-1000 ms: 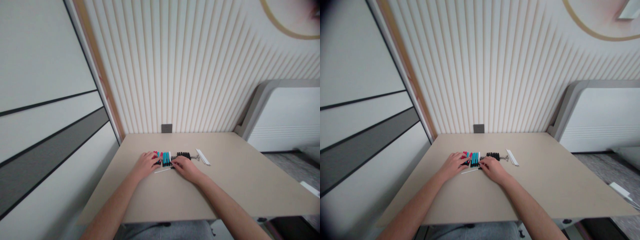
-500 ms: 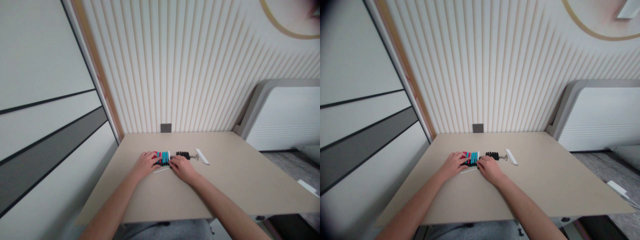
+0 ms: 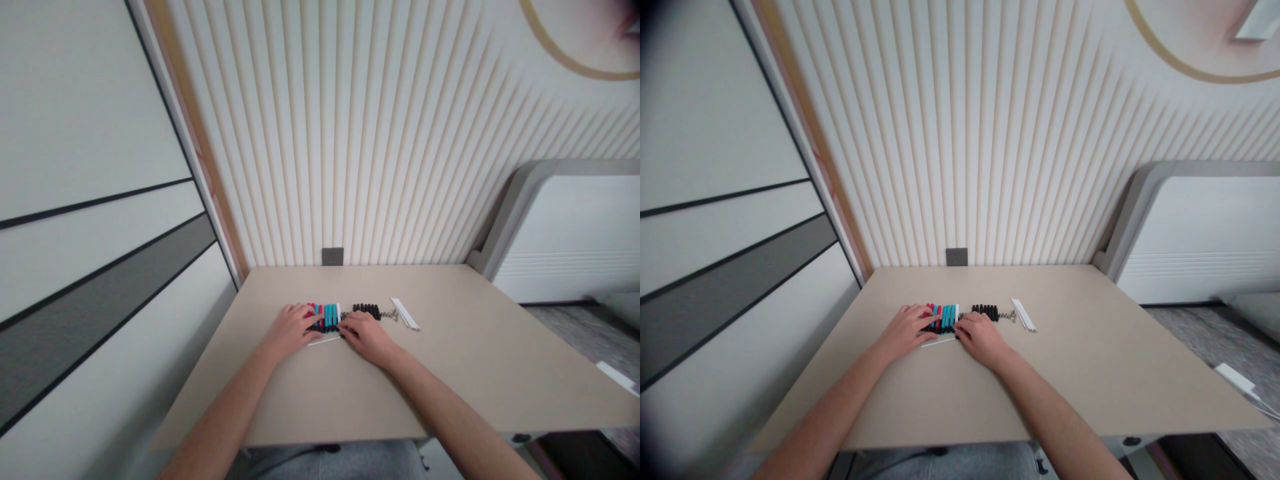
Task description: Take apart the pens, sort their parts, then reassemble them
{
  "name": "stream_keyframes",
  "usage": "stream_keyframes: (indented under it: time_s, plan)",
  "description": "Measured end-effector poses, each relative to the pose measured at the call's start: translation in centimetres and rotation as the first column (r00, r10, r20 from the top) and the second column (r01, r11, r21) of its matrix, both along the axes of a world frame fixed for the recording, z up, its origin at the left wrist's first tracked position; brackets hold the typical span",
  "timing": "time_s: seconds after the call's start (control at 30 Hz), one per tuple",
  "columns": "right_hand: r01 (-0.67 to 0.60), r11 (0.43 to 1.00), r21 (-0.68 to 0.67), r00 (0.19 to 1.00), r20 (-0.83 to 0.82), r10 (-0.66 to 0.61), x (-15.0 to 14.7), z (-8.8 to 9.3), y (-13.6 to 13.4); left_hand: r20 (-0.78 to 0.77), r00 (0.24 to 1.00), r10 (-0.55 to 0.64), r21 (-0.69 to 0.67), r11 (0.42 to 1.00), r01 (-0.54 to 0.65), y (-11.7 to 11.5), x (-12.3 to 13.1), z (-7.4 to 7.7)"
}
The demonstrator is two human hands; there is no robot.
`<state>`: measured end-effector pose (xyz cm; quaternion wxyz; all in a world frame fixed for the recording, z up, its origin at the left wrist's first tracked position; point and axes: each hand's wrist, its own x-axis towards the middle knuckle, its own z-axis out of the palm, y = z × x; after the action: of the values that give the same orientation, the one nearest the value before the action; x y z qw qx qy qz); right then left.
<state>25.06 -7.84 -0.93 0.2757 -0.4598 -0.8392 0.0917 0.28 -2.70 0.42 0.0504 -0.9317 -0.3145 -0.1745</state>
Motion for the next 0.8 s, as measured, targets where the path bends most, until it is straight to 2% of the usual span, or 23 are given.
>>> stream_keyframes:
  time_s: [0.2, 0.43, 0.53, 0.67, 0.8]
  plan:
    - [0.001, 1.000, 0.003, 1.000, 0.005, -0.001, 0.1, 0.2, -0.1, 0.002, 1.000, -0.008, 0.006, 1.000, 0.008, -0.4, 0.5, 0.7]
    - [0.036, 0.999, 0.033, 0.991, -0.128, -0.031, 0.0, 0.3, -0.1, 0.140, 0.990, 0.032, 0.052, 0.998, -0.040, 0.3, -0.6, 0.8]
    - [0.043, 0.999, 0.030, 0.989, -0.146, -0.038, -0.9, 0.5, -0.6, 0.135, 0.987, -0.083, 0.018, 0.997, 0.082, 0.0, -0.5, 0.6]
    - [-0.008, 0.998, 0.058, 0.994, -0.108, 0.014, -1.9, 0.9, -1.3, 0.105, 0.967, -0.232, 0.003, 0.972, 0.233, -1.0, 0.9, 0.5]
    - [-0.007, 0.997, 0.073, 0.990, -0.139, 0.017, -2.0, 0.8, -1.5, 0.104, 0.953, -0.284, 0.016, 0.959, 0.284, -1.5, 1.7, 0.5]
